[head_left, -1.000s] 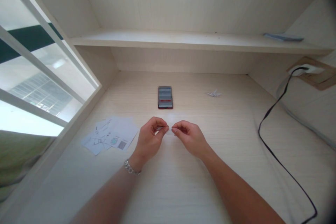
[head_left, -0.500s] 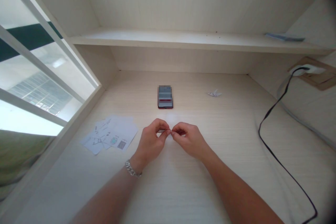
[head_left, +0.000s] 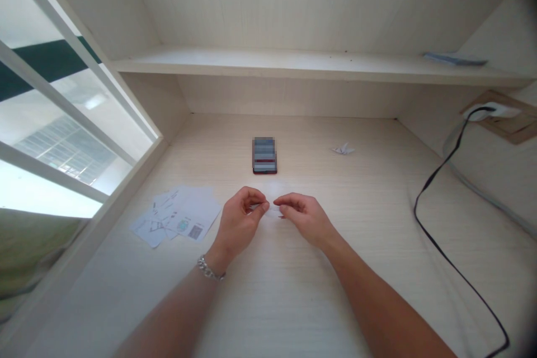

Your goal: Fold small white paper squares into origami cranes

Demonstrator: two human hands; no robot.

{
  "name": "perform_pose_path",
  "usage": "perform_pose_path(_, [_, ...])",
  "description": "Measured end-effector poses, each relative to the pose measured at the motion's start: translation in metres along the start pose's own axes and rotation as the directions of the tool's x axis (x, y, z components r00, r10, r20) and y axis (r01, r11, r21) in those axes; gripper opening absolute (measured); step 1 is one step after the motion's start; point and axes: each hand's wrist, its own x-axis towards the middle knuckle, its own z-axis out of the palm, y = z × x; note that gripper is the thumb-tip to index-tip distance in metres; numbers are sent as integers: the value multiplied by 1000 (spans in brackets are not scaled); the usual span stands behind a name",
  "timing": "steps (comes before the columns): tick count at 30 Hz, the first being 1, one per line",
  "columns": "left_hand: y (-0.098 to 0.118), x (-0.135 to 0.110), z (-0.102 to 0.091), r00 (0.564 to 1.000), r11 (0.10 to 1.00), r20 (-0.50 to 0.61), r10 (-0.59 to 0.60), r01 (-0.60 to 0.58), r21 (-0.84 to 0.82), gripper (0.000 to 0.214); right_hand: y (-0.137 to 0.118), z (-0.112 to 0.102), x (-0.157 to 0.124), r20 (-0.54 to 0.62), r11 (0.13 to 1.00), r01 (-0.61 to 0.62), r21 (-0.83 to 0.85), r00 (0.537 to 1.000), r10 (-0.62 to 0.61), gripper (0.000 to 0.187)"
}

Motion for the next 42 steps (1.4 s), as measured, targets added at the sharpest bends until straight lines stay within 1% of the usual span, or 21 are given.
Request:
perform_pose_path(2, [-1,0,0,1000,1000,13,6,-6,4,16,-1,2,-1,16,999,19,-25,1000,-18,16])
perform_pose_path(4, [-1,0,-1,998,999,55,7,-10,46,16,-1,3,-2,25,996,39,-77,999,-37,16])
perform_pose_path(8, [4,-1,-3,975,969,220,-20,-35,243,13,-4,0,-4,62,969,110,-220,993,-98,12])
perform_pose_path(11, [9,-1,-7,959,923,282,-39,-74,379,16,-7,-3,-5,105,934,162,-318,985,-135,11])
perform_pose_path(13, [12,-1,-9,951,899,308,-35,-105,424,17,-9,-5,-5,131,926,176,-334,982,-139,12])
perform_pose_path(17, [17,-1,-11,926,871,375,-35,-155,465,16,-10,-7,-6,184,934,175,-310,975,-121,12])
perform_pose_path(22, [22,-2,-14,905,869,421,-65,-156,470,17,-7,-8,-6,240,962,138,-235,967,-80,12])
perform_pose_path(26, [23,-2,-16,889,892,449,-89,-130,434,17,-4,-9,-5,269,967,117,-226,962,-54,12])
perform_pose_path(30, [22,-2,-19,868,905,485,-106,-118,409,19,-3,-10,-4,272,967,119,-226,961,-55,11])
perform_pose_path(35, [21,0,-22,857,918,506,-94,-122,377,21,-4,-12,-5,274,966,118,-231,960,-52,12])
perform_pose_path(37, [18,1,-24,860,928,499,-109,-92,361,23,-5,-12,-4,260,965,115,-236,964,-51,12])
perform_pose_path(39, [15,3,-25,875,940,470,-113,-59,335,24,-5,-13,-4,239,967,106,-234,970,-49,12])
perform_pose_path(42, [11,4,-23,903,953,423,-76,-60,298,22,-5,-13,-3,203,971,96,-219,978,-51,13])
